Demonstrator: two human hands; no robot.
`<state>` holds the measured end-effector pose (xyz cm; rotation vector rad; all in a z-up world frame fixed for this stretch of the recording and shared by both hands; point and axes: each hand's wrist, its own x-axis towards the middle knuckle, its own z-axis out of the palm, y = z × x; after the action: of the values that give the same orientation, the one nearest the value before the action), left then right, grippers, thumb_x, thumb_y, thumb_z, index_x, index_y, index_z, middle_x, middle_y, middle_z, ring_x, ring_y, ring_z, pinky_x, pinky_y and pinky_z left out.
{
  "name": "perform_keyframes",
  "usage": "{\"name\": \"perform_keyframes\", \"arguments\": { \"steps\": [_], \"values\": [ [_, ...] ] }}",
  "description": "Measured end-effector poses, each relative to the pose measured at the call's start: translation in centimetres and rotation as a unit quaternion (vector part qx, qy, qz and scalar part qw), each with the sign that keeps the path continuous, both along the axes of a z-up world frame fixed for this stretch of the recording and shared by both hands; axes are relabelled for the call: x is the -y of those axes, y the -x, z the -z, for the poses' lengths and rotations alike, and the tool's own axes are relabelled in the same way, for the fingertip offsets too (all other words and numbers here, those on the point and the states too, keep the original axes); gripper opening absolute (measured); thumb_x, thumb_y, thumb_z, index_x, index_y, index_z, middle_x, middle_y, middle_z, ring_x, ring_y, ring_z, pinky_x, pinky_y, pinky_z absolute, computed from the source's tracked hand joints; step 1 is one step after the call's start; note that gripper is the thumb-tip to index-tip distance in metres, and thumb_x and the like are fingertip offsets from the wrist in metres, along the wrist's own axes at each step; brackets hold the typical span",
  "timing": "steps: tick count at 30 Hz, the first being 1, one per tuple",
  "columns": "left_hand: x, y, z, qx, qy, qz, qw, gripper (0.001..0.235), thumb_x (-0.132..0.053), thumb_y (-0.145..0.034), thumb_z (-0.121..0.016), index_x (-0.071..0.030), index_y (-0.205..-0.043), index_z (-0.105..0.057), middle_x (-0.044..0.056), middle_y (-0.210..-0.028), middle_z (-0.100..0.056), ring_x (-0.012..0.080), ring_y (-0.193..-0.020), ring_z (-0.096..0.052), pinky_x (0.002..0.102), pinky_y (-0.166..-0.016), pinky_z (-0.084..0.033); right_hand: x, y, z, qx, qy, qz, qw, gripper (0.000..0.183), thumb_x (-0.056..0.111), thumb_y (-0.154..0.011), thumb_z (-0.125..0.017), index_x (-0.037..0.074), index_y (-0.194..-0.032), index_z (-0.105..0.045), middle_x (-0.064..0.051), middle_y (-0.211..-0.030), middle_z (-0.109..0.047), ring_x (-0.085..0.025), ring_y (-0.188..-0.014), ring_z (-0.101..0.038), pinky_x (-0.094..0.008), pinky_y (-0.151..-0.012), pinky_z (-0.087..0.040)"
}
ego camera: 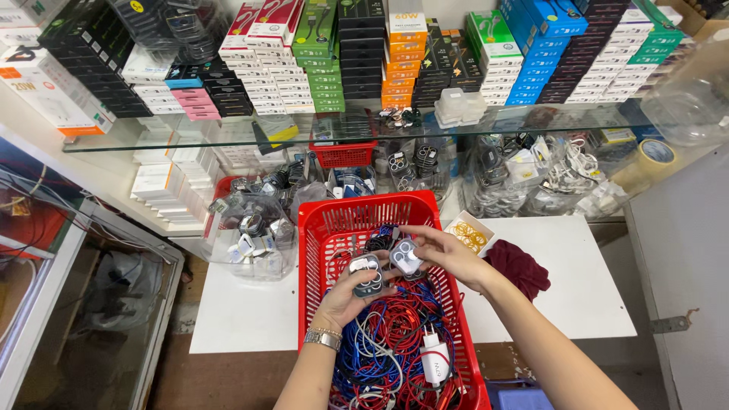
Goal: The person organizes small electronic accessories, including cameras and cables, by sorting them into red baskets and placing them on a counter. They handle items one by one, moving them from a table and a yellow basket into the red baskets.
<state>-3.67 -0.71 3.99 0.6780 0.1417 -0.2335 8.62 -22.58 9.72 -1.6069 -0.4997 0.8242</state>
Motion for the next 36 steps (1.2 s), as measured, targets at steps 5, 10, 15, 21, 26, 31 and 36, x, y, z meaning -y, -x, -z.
{"name": "perform_keyframes", "arguments": {
  "steps": [5,10,15,21,26,31,36],
  "values": [
    [-0.5,0.1,1.5,0.006,0.063,-0.027,0.998,0.046,-0.008,-0.090,-0.065,-0.004,-0.135,-0.055,0.018,-0.124,-0.069,0.0295,-0.108,-0.070,0.044,-0.093,-0.062,-0.1,1.0,-1.4,-0.035,-0.034,0.012,0.999,0.041,0.009,-0.096,-0.057,0.011,-0.137,-0.059,-0.004,-0.117,-0.068,-0.012,-0.103,-0.067,-0.030,-0.087,-0.059],
    [-0.1,-0.3,2.7,-0.007,0.075,-0.071,0.995,0.044,-0.018,-0.097,-0.066,-0.007,-0.138,-0.057,0.010,-0.112,-0.068,0.0228,-0.100,-0.069,0.042,-0.092,-0.061,-0.4,0.6,0.7,-0.085,-0.085,0.101,0.988,0.032,0.009,-0.096,-0.060,0.006,-0.128,-0.056,-0.004,-0.111,-0.067,-0.013,-0.103,-0.068,-0.031,-0.090,-0.061],
    [1.5,-1.2,2.4,-0.052,0.088,-0.118,0.988,0.050,-0.046,-0.101,-0.056,-0.010,-0.136,-0.059,0.009,-0.110,-0.070,0.0207,-0.098,-0.069,0.039,-0.090,-0.059,-1.5,0.4,2.9,-0.135,-0.130,0.199,0.962,0.030,0.009,-0.102,-0.069,-0.002,-0.126,-0.055,-0.004,-0.100,-0.066,-0.014,-0.092,-0.063,-0.026,-0.082,-0.054],
    [2.7,-2.3,1.0,-0.081,0.073,-0.120,0.987,0.058,-0.055,-0.100,-0.049,-0.009,-0.134,-0.059,0.010,-0.122,-0.071,0.0207,-0.111,-0.068,0.040,-0.096,-0.057,-2.9,1.2,1.5,-0.014,-0.043,0.091,0.995,0.037,0.009,-0.089,-0.071,0.006,-0.125,-0.061,-0.002,-0.090,-0.067,-0.009,-0.083,-0.068,-0.022,-0.075,-0.057],
    [2.4,-3.2,0.7,-0.072,0.081,-0.074,0.991,0.057,-0.053,-0.099,-0.051,-0.008,-0.133,-0.060,0.011,-0.124,-0.071,0.0219,-0.114,-0.069,0.043,-0.102,-0.058,-3.8,1.3,-2.5,0.192,0.139,0.022,0.971,0.047,0.020,-0.085,-0.081,0.005,-0.126,-0.063,-0.008,-0.092,-0.068,-0.019,-0.086,-0.067,-0.033,-0.078,-0.057],
    [1.7,-3.9,1.2,-0.057,0.072,-0.062,0.994,0.051,-0.050,-0.106,-0.057,-0.007,-0.132,-0.060,0.011,-0.117,-0.070,0.0236,-0.103,-0.070,0.041,-0.088,-0.060,-3.4,1.3,-6.5,0.449,0.103,-0.101,0.882,0.084,0.026,-0.073,-0.090,0.004,-0.143,-0.048,-0.021,-0.135,-0.051,-0.036,-0.128,-0.050,-0.044,-0.106,-0.042],
    [1.7,-3.7,0.9,-0.067,0.064,-0.022,0.995,0.048,-0.053,-0.101,-0.053,-0.018,-0.133,-0.061,0.005,-0.122,-0.070,0.0186,-0.107,-0.068,0.038,-0.083,-0.057,-4.8,1.4,-6.9,0.529,0.089,-0.183,0.824,0.106,0.029,-0.061,-0.092,-0.003,-0.147,-0.040,-0.027,-0.150,-0.041,-0.043,-0.139,-0.039,-0.047,-0.111,-0.035]
  ]
}}
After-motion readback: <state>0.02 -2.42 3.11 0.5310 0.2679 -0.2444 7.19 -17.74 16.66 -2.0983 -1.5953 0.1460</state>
